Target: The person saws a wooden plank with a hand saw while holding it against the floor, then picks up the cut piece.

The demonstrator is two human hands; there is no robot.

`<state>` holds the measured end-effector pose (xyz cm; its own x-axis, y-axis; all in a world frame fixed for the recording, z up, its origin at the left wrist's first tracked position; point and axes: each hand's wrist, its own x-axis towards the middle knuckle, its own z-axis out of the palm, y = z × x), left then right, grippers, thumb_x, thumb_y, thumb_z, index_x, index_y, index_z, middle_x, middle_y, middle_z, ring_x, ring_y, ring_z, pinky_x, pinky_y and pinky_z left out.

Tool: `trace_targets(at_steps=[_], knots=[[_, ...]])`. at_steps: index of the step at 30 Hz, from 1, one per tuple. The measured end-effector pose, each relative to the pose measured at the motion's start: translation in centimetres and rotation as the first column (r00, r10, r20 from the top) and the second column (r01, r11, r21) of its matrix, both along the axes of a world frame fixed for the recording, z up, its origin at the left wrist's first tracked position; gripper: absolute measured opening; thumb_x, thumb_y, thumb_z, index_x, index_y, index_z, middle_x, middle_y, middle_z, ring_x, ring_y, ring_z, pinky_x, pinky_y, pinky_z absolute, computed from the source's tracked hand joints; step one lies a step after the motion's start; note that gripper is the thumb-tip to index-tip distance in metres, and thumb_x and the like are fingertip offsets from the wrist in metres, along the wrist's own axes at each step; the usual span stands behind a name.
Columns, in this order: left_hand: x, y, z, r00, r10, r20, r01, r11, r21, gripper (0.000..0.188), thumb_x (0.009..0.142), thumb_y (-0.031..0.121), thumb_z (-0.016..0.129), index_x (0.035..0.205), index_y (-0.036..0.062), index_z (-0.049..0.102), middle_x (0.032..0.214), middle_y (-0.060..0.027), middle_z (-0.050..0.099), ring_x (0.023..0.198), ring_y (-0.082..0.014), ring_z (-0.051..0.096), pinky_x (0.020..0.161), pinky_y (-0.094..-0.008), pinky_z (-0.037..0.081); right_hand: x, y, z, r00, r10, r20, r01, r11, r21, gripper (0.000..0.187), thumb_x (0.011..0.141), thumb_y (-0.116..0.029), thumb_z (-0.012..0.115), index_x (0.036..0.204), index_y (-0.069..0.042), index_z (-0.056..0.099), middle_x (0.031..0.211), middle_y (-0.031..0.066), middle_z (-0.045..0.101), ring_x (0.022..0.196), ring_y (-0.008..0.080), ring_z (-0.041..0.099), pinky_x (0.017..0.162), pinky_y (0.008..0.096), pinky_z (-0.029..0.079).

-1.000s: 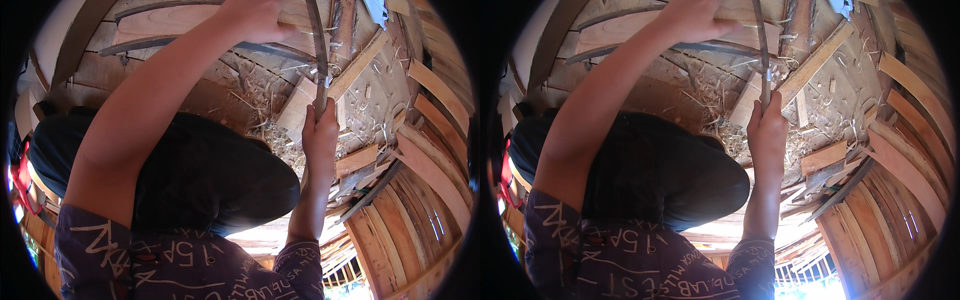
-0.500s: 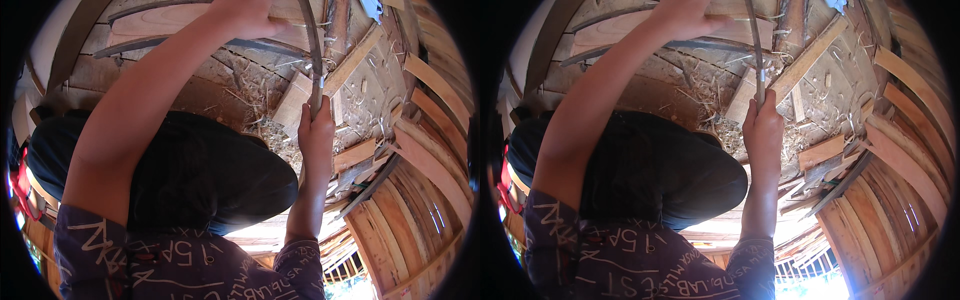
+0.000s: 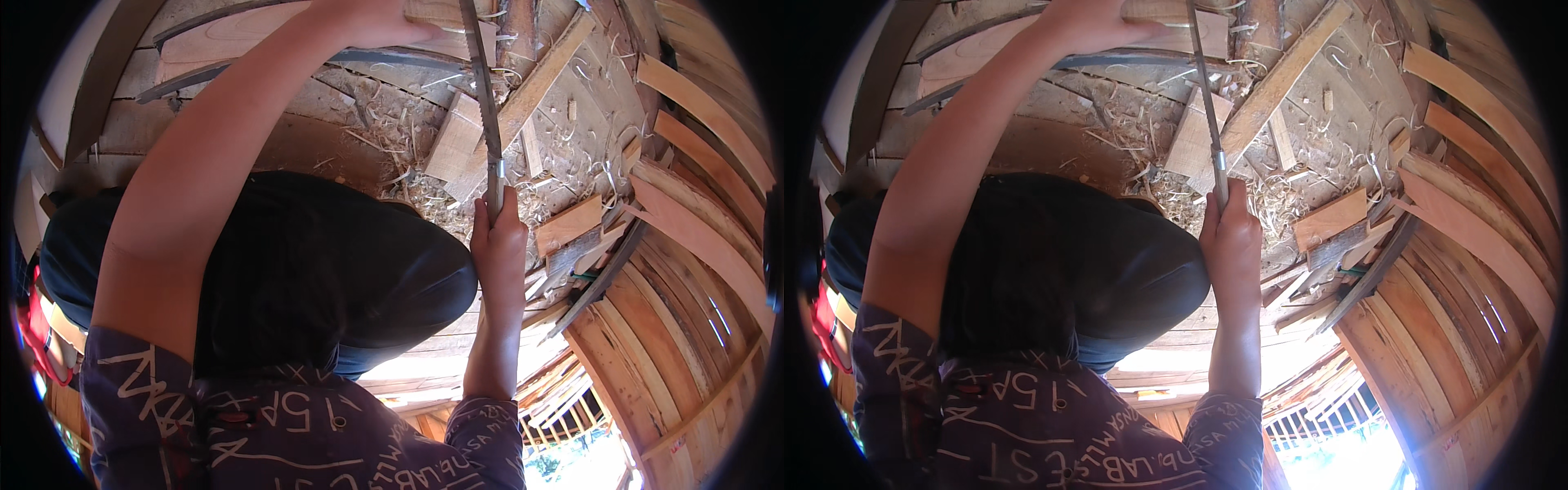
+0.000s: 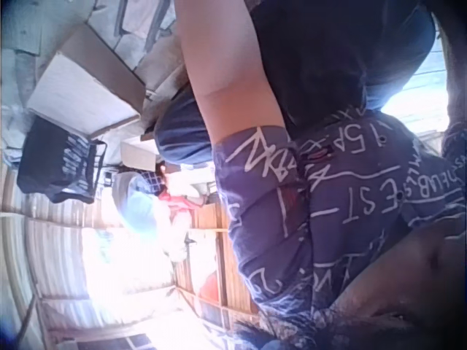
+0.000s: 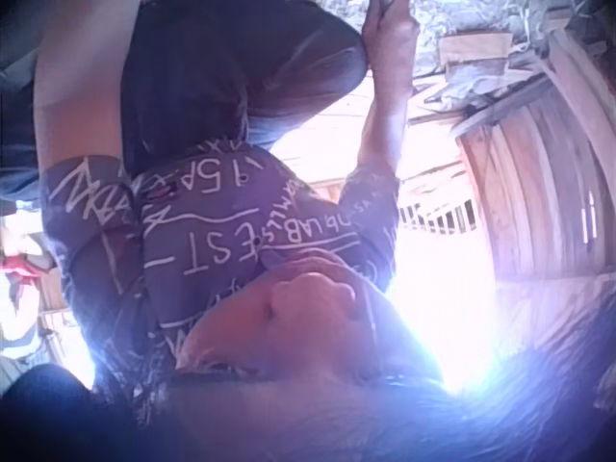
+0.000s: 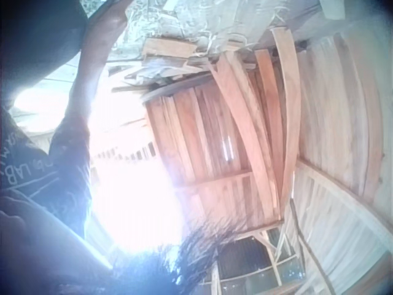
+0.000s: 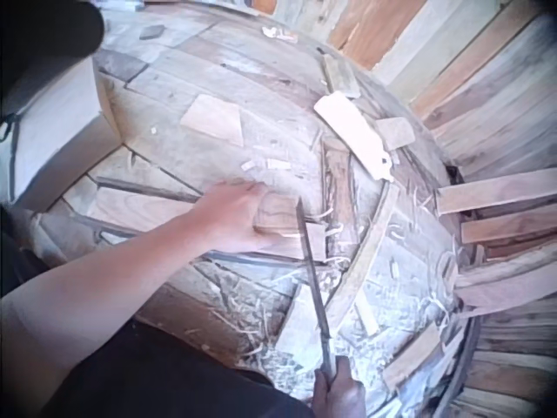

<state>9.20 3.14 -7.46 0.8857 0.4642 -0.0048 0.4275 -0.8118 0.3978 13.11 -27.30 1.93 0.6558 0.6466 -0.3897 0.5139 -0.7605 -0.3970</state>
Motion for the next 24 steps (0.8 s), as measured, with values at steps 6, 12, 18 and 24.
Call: trace_targets(at_steps=[6, 12, 18, 24], knots=[[-1.1, -0.1, 5.3, 0.996, 0.094, 0.000, -0.093, 0.988, -0.120, 0.074, 0.068, 0.038, 0.076, 0.120, -0.0079, 0.049, 0.116, -0.0284, 0.060, 0.110, -0.0360, 0.060, 0.096, -0.0463, 0.046, -2.3, 0.6, 3.7, 0.990, -0.018, 0.138, 0.021, 1.000, -0.018, 0.014, 0.095, -0.010, 0.054, 0.107, -0.005, 0.049, 0.064, 0.0220, 0.062, 0.063, 0.0426, 0.064, 0.051, 0.0500, 0.049], [-7.5, 0.1, 12.8, 0.991, 0.131, -0.004, -0.120, 0.898, -0.424, 0.080, 0.071, 0.043, 0.077, 0.128, -0.0059, 0.047, 0.117, -0.0261, 0.061, 0.110, -0.0370, 0.061, 0.094, -0.0432, 0.046, -6.4, -1.1, 7.4, 0.979, -0.027, 0.201, 0.018, 0.999, 0.045, 0.013, 0.095, -0.010, 0.054, 0.107, -0.005, 0.052, 0.069, 0.0210, 0.064, 0.065, 0.0391, 0.066, 0.052, 0.0468, 0.051], [-14.5, -0.2, 15.5, 0.995, 0.104, -0.003, -0.097, 0.916, -0.390, 0.088, 0.061, 0.042, 0.083, 0.125, -0.0051, 0.045, 0.104, -0.0256, 0.065, 0.098, -0.0365, 0.066, 0.085, -0.0422, 0.052, -12.2, -3.7, 10.4, 0.970, -0.003, 0.242, -0.011, 0.998, 0.057, 0.015, 0.094, -0.009, 0.056, 0.108, -0.005, 0.052, 0.071, 0.0209, 0.065, 0.066, 0.0391, 0.067, 0.053, 0.0472, 0.052], [-17.4, -0.6, 16.5, 0.994, 0.094, -0.059, -0.109, 0.924, -0.366, 0.077, 0.061, 0.035, 0.083, 0.119, 0.0000, 0.047, 0.105, -0.0258, 0.065, 0.102, -0.0396, 0.064, 0.085, -0.0436, 0.050, -17.4, -4.7, 10.0, 0.980, -0.098, 0.172, 0.070, 0.984, 0.162, 0.015, 0.093, -0.010, 0.057, 0.106, -0.006, 0.052, 0.071, 0.0218, 0.064, 0.066, 0.0418, 0.065, 0.055, 0.0499, 0.050]])
